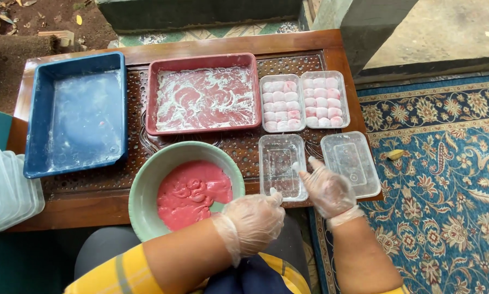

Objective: Shaping pink dough into small balls and placing them into plastic trays for packaging.

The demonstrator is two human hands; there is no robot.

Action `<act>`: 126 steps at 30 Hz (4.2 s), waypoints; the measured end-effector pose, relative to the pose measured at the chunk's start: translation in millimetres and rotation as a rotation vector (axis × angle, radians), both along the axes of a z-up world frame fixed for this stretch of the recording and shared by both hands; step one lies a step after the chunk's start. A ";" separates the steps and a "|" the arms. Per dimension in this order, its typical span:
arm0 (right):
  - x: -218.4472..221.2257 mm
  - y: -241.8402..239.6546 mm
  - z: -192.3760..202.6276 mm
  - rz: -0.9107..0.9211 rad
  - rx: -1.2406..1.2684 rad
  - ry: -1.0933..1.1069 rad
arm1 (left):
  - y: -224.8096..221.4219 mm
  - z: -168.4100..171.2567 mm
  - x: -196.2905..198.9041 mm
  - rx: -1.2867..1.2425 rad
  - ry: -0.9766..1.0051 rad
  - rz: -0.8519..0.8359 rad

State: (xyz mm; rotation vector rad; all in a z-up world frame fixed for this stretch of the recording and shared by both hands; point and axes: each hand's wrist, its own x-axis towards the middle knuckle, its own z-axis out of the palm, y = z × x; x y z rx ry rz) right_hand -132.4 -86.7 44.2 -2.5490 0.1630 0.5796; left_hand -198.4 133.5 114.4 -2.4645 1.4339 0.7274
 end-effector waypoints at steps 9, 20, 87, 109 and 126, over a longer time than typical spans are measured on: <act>6.3 4.8 -56.2 0.004 -0.099 -0.058 | 119.6 10.4 -25.2 -0.670 -0.437 0.612; -30.3 34.9 6.4 0.305 0.037 -0.656 | 241.3 -24.8 -73.4 -0.181 -0.641 0.386; -81.5 155.7 133.0 0.087 0.570 -0.018 | 178.3 26.8 -8.4 -0.260 0.551 1.188; -41.9 151.3 8.9 0.928 -0.264 -0.807 | 195.9 52.3 -21.9 -0.348 0.427 1.082; -4.9 185.0 -72.3 0.814 -0.315 -0.737 | 196.3 -44.9 8.5 -0.899 0.114 0.809</act>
